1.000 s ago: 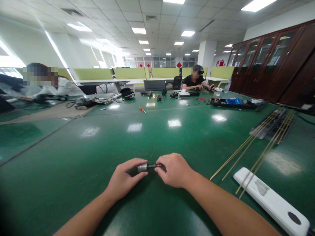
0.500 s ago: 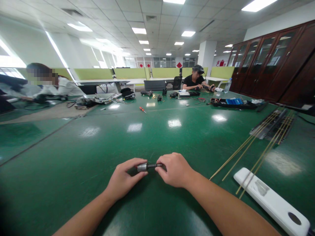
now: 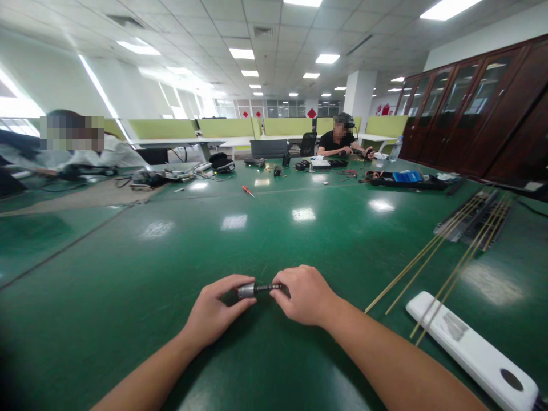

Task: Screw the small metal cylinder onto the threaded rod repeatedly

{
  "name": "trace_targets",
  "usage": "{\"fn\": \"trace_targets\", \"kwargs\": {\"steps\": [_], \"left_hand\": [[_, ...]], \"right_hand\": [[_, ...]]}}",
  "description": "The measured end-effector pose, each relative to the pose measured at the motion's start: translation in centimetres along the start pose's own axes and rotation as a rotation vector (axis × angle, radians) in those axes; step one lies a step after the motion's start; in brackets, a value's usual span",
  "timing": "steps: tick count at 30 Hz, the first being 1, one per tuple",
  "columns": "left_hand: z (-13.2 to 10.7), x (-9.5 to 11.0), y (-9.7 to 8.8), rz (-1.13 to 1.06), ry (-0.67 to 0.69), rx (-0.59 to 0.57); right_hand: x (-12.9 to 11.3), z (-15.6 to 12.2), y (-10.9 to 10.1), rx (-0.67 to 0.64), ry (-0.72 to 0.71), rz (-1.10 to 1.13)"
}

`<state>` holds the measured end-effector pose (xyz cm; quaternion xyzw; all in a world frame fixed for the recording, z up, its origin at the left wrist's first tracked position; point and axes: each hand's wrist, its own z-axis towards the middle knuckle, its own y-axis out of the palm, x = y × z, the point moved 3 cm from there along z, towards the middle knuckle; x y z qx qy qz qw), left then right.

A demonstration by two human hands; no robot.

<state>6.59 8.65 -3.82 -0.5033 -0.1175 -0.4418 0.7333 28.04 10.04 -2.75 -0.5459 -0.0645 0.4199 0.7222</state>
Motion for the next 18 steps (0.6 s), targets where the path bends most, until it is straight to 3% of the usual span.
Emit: {"fn": "trace_targets", "kwargs": {"steps": [18], "left_hand": [[0.12, 0.14, -0.19, -0.002, -0.007, 0.022]], "right_hand": [[0.14, -0.01, -0.16, 0.001, -0.008, -0.006]]}}
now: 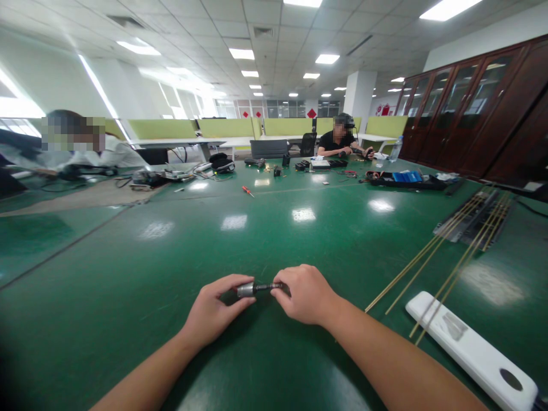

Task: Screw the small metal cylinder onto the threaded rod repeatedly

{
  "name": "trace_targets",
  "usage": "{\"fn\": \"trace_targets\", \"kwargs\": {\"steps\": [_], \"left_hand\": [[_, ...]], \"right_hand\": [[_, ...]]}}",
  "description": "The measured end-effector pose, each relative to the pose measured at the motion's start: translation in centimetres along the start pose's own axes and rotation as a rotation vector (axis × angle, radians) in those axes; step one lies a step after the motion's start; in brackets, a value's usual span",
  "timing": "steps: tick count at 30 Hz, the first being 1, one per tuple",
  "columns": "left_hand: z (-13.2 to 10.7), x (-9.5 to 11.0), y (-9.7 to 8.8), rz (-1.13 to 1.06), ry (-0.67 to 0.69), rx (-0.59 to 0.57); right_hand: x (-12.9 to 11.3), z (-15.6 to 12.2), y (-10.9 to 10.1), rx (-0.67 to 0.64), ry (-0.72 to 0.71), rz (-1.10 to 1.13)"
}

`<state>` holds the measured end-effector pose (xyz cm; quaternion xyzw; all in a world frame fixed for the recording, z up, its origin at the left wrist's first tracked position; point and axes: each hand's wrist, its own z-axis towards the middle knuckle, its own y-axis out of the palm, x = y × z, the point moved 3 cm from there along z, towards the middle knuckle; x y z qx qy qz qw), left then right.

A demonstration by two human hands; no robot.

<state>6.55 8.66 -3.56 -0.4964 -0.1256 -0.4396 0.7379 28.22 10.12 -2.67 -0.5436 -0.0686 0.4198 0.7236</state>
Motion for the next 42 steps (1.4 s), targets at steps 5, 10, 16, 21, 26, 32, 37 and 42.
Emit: {"fn": "trace_targets", "kwargs": {"steps": [5, 10, 16, 21, 26, 32, 37, 42], "left_hand": [[-0.02, -0.16, 0.05, 0.001, -0.002, -0.002], [-0.02, -0.20, 0.08, 0.005, -0.003, 0.002], [0.01, -0.07, -0.01, 0.001, -0.005, 0.003], [0.03, -0.21, 0.03, -0.007, -0.008, 0.006], [0.02, -0.34, 0.04, -0.007, -0.015, 0.009], [0.04, -0.49, -0.04, -0.016, -0.021, 0.003], [-0.04, -0.71, 0.00, -0.024, -0.043, -0.005], [-0.01, -0.78, 0.02, -0.025, -0.048, -0.004]], "right_hand": [[0.04, 0.02, 0.01, 0.003, -0.001, -0.004], [0.07, 0.05, 0.00, -0.005, 0.003, -0.010], [0.13, 0.04, -0.09, -0.009, 0.010, -0.008], [0.28, 0.01, -0.02, -0.002, 0.011, -0.004], [0.38, 0.02, 0.12, -0.002, 0.011, -0.007], [0.43, -0.01, 0.00, 0.002, 0.017, -0.003], [0.52, -0.04, 0.02, -0.001, 0.018, -0.001], [0.62, -0.05, 0.08, 0.001, 0.012, -0.001]]}}
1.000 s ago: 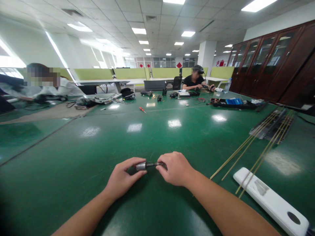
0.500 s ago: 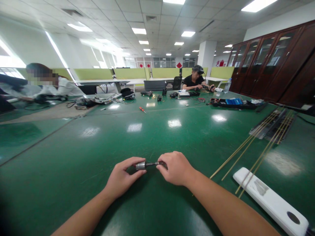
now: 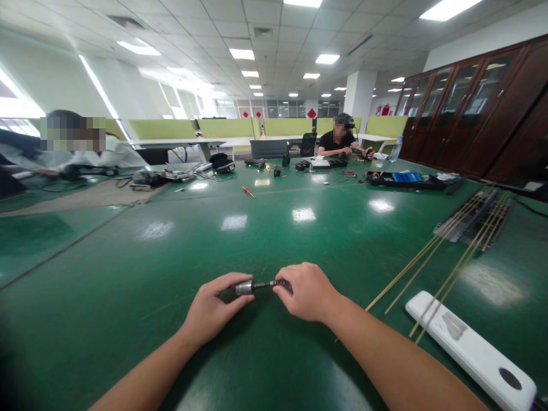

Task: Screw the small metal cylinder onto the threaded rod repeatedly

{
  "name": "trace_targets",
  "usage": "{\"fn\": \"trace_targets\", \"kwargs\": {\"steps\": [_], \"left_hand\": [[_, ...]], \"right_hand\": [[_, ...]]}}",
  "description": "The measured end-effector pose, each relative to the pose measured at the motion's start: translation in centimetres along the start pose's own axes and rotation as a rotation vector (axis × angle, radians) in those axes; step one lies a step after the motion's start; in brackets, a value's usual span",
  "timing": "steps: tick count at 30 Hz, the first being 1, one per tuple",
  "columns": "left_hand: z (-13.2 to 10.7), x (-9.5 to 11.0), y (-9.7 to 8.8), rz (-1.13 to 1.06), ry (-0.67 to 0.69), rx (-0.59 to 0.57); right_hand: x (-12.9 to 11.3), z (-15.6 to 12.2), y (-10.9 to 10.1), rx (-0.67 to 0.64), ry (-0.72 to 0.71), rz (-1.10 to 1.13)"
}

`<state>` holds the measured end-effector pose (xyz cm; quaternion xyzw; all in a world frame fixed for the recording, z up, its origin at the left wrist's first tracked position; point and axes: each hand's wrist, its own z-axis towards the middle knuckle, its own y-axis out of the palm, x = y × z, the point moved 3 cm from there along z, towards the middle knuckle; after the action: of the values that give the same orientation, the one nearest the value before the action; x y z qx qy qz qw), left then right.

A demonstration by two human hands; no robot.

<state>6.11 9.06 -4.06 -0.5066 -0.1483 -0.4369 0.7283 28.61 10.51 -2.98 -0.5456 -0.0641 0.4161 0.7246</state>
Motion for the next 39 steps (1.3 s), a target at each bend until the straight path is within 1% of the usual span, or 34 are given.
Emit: {"fn": "trace_targets", "kwargs": {"steps": [9, 23, 28, 31, 34, 36, 39], "left_hand": [[0.1, 0.1, 0.1, -0.014, -0.012, 0.006], [0.1, 0.1, -0.1, -0.026, -0.047, 0.016], [0.2, -0.2, -0.3, -0.020, -0.079, 0.043], [0.3, -0.5, -0.6, 0.007, -0.096, 0.082], [0.3, -1.1, -1.2, 0.013, -0.154, 0.171], [0.3, -1.8, -1.6, -0.095, -0.266, 0.253], [0.4, -2.2, -2.3, -0.427, -0.426, 0.380]], "right_hand": [[0.1, 0.1, -0.5, 0.001, 0.008, 0.007], [0.1, 0.1, -0.6, -0.001, 0.023, 0.005], [1.1, 0.2, -1.2, 0.029, 0.041, 0.001], [2.4, 0.4, -1.8, 0.070, 0.071, 0.023], [3.6, 0.4, -1.9, 0.096, 0.089, 0.045], [4.3, 0.4, -1.7, 0.102, 0.095, 0.049], [4.9, 0.5, -1.5, 0.103, 0.106, 0.039]]}}
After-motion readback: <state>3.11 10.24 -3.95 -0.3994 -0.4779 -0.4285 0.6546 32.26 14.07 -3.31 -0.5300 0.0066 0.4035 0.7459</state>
